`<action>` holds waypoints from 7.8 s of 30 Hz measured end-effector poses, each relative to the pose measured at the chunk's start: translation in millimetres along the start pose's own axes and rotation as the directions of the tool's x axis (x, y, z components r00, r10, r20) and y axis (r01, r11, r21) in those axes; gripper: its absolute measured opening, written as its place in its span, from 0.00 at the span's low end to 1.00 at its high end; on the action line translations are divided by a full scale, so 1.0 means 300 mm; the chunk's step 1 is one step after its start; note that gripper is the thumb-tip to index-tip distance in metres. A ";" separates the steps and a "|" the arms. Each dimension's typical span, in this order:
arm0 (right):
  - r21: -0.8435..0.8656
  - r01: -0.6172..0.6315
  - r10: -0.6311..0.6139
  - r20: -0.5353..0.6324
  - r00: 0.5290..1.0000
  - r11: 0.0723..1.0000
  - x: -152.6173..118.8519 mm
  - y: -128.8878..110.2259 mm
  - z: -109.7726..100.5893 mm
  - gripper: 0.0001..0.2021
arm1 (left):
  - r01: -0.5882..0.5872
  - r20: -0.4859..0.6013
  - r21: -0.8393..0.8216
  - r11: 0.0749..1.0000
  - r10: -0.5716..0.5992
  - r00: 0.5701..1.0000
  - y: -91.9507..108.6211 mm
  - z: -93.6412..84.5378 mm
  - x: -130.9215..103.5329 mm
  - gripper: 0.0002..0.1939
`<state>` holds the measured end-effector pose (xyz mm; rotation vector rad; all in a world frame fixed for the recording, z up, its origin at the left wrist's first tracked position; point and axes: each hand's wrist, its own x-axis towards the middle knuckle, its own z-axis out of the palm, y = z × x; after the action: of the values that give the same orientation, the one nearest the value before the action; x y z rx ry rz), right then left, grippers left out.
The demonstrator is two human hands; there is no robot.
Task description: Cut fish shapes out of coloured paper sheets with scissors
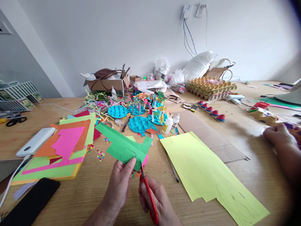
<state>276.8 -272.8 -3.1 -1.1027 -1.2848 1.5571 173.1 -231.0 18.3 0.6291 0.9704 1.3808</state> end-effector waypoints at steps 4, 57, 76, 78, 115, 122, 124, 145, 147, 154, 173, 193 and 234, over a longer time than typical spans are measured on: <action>-0.003 0.005 -0.005 0.004 1.000 1.000 -0.002 0.005 -0.002 0.23 | 0.002 -0.007 0.009 1.000 -0.002 1.000 -0.004 -0.008 -0.002 0.06; 0.017 -0.035 0.034 0.006 0.999 0.999 -0.011 0.010 -0.003 0.24 | 0.047 0.097 0.116 0.992 -0.058 0.994 -0.004 -0.042 -0.004 0.06; -0.104 -0.026 0.026 -0.001 1.000 0.994 -0.011 0.020 -0.005 0.24 | 0.051 0.124 0.128 0.990 -0.067 0.990 0.030 -0.043 0.009 0.06; -0.096 -0.030 0.029 -0.013 1.000 0.995 -0.010 0.016 -0.004 0.25 | 0.053 0.123 0.139 0.989 -0.071 0.990 0.027 -0.045 0.007 0.07; -0.174 0.012 -0.007 0.029 1.000 0.985 -0.010 0.046 -0.024 0.22 | 0.114 0.177 0.209 0.971 -0.152 0.972 0.035 -0.065 0.015 0.08; -0.184 0.037 -0.030 0.041 0.999 0.982 -0.014 0.058 -0.029 0.21 | 0.117 0.207 0.212 0.970 -0.162 0.965 0.038 -0.068 0.017 0.07; -0.208 0.051 -0.044 0.038 0.998 0.977 -0.013 0.064 -0.031 0.20 | 0.113 0.214 0.210 0.971 -0.158 0.964 0.037 -0.070 0.017 0.07; -0.345 0.085 -0.080 0.028 0.996 0.935 -0.005 0.047 -0.038 0.20 | 0.092 0.204 0.241 0.966 -0.143 0.969 0.047 -0.090 0.050 0.07; -0.239 0.044 -0.038 0.030 0.999 0.970 -0.003 0.044 -0.031 0.21 | 0.076 0.190 0.220 0.973 -0.119 0.975 0.035 -0.081 0.044 0.07; 0.116 -0.038 0.034 0.042 0.999 0.992 -0.007 0.038 -0.012 0.22 | 0.045 0.154 0.139 0.989 -0.066 0.986 -0.002 -0.042 0.018 0.06; 0.288 0.035 -0.048 0.038 0.998 0.957 -0.010 0.081 -0.004 0.20 | 0.082 0.061 0.150 0.985 -0.092 0.994 -0.021 -0.014 -0.010 0.09; 0.200 0.045 -0.050 0.020 0.999 0.979 -0.017 0.053 -0.014 0.20 | 0.088 0.035 0.168 0.982 -0.095 0.995 -0.012 0.006 -0.019 0.11; 0.102 -0.009 0.006 0.024 1.000 0.995 -0.022 0.045 -0.021 0.22 | 0.107 0.048 0.151 0.983 -0.115 0.992 0.005 -0.003 -0.014 0.12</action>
<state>283.8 -279.2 -16.1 -1.0287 -1.2045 1.6275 172.0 -235.0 20.0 0.7107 1.0536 1.1944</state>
